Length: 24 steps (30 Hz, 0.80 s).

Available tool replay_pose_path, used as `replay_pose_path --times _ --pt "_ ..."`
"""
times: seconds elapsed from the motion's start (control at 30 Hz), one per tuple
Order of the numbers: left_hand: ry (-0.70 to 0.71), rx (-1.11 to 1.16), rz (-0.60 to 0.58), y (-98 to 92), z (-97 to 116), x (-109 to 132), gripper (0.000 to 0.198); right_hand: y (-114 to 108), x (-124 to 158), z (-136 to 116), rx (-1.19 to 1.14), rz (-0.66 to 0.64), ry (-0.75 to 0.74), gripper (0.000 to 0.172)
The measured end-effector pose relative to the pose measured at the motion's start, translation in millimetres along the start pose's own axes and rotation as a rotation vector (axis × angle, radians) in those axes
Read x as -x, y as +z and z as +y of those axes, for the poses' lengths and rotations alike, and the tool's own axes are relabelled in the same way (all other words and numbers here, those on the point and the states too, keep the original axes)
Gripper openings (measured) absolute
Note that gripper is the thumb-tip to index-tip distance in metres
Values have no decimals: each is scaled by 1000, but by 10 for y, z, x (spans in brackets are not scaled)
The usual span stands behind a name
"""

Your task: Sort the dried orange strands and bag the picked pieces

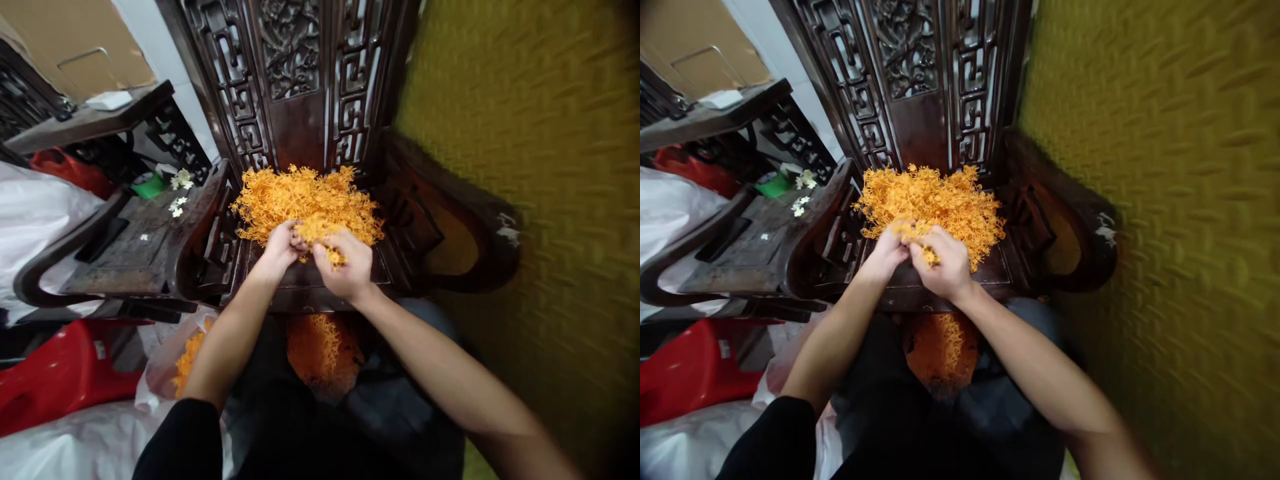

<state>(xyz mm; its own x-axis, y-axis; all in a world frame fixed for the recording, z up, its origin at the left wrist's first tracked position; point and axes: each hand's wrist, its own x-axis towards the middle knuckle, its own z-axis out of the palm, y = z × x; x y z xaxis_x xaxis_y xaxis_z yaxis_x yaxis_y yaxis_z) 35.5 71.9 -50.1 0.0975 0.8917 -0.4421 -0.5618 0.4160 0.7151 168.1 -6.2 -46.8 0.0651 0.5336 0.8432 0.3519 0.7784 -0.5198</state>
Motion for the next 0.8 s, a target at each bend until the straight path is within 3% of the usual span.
replay_pose_path --times 0.13,0.27,0.4,0.57,0.8 --pt "36 108 -87 -67 144 129 22 81 -93 184 -360 158 629 22" --pt "140 41 -264 -99 195 303 41 86 -204 229 -743 23 943 38" --pt "264 -131 -287 -94 126 445 44 71 -246 166 -880 -74 1031 41" --pt "370 -306 -237 -132 81 450 42 54 -281 151 -1025 -8 1078 37" --pt "321 -59 -133 -69 82 400 35 -14 -346 121 -1168 37 1122 24"
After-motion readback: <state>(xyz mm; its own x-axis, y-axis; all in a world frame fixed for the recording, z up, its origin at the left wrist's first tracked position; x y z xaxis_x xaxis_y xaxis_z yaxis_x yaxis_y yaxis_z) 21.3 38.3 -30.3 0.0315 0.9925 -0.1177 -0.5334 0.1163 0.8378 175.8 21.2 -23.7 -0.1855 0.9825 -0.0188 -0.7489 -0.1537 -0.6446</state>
